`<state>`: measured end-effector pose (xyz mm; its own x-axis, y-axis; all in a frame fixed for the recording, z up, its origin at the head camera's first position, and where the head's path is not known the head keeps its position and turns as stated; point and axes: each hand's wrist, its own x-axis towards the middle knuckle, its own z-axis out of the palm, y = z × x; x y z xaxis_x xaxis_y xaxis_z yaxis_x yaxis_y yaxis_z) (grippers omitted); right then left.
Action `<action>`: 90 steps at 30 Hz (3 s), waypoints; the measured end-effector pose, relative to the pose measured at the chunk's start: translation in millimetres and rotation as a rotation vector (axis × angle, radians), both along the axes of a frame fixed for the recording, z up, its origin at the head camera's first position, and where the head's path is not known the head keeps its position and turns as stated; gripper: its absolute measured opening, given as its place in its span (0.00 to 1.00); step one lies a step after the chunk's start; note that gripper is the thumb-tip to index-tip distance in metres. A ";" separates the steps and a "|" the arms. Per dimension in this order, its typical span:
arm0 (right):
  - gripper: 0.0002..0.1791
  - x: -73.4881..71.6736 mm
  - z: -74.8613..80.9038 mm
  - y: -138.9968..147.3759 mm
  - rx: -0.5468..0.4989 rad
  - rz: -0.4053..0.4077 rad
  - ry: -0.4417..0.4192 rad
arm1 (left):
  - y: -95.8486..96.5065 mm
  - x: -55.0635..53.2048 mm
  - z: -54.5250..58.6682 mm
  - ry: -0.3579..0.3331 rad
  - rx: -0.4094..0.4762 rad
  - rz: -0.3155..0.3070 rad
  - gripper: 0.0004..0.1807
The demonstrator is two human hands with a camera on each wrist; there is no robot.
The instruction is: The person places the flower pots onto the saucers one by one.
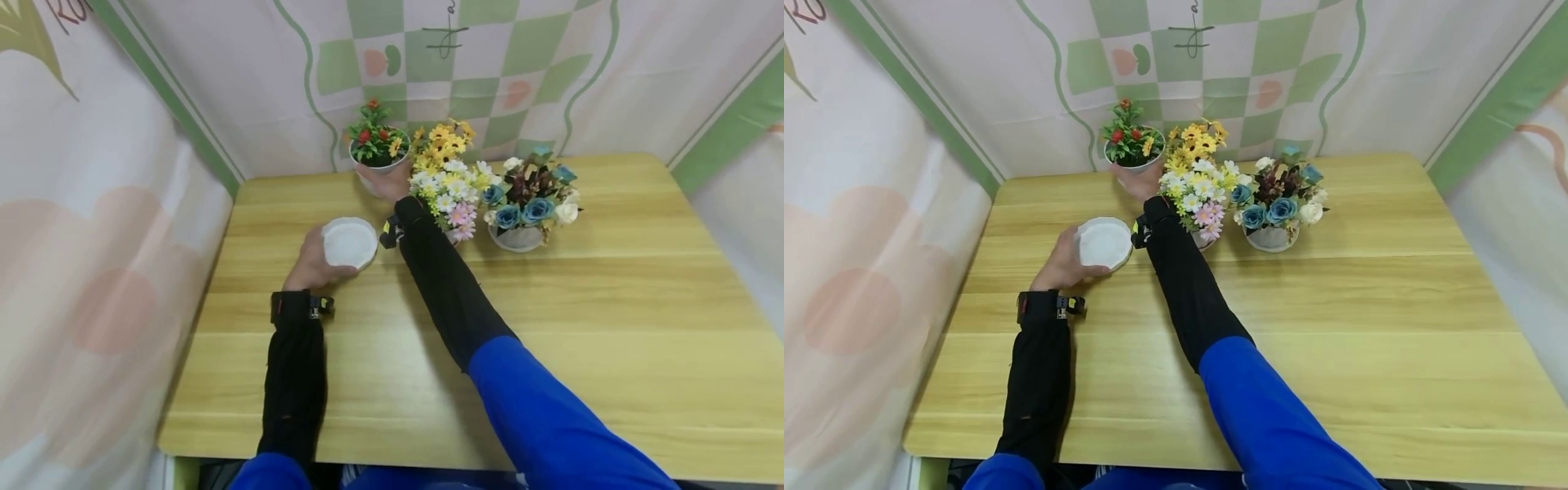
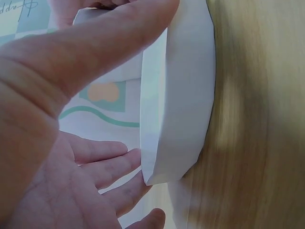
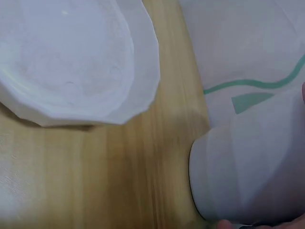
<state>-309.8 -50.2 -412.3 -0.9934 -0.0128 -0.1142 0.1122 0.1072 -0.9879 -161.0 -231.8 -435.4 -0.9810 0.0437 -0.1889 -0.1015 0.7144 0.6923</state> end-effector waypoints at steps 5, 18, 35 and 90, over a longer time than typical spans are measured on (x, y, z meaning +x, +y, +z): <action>0.67 8.1 1.7 1.0 -0.040 0.019 0.000 | 0.9 -1.4 -0.8 -0.009 -0.001 0.002 0.66; 0.69 26.3 -5.6 7.2 0.052 0.127 -0.025 | -6.8 7.4 -2.0 0.046 0.021 -0.024 0.62; 0.65 88.8 1.3 40.6 0.219 0.309 0.015 | -25.8 27.2 2.1 -0.018 -0.008 -0.047 0.64; 0.72 199.8 -7.2 269.3 0.321 0.563 0.078 | 56.4 32.2 -7.6 -0.035 0.014 -0.309 0.75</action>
